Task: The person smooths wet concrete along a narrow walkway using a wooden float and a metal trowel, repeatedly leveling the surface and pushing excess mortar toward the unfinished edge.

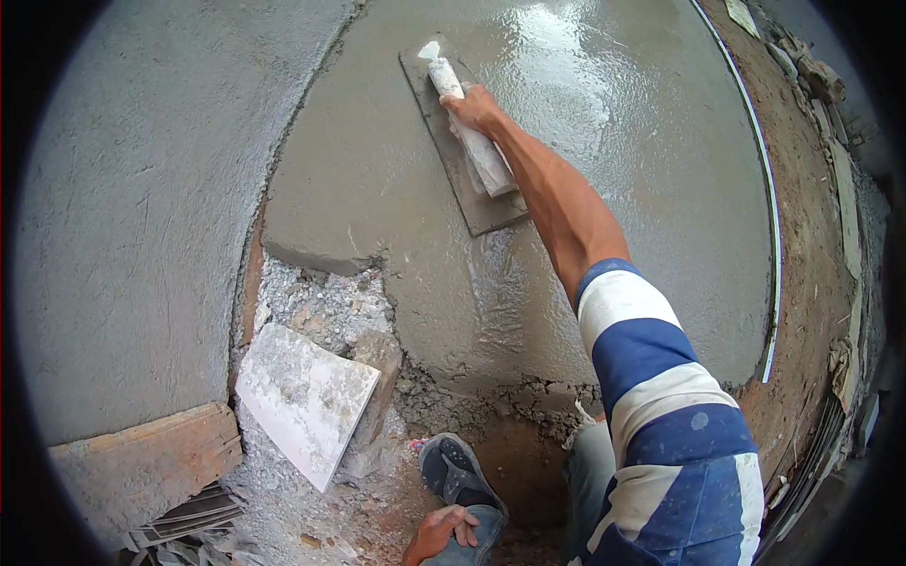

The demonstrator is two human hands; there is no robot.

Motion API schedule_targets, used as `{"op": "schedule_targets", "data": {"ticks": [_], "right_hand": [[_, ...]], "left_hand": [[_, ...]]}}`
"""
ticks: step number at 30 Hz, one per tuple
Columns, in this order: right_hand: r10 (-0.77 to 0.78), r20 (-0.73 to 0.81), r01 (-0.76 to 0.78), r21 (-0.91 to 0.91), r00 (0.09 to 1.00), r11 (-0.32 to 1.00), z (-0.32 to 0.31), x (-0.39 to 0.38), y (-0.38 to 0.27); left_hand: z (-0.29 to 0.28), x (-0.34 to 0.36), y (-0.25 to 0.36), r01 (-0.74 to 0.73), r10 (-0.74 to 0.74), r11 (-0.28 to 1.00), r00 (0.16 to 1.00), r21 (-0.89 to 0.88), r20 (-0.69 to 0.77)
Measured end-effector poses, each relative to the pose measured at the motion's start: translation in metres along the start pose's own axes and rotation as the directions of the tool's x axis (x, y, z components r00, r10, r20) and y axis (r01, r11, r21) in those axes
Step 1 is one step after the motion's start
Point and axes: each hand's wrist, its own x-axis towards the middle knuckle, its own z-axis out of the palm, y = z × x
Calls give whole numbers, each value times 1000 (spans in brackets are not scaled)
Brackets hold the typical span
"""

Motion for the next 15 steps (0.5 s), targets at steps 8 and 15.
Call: {"op": "schedule_targets", "data": {"ticks": [8,15], "right_hand": [[82,-220,-53,134,972,990,-70,0,35],[137,-484,-29,224,864,974,-152,-32,72]], "left_hand": [[-2,3,-11,-17,18,1000,999,20,-45],[9,1,-9,-35,32,999,991,-24,-128]]}}
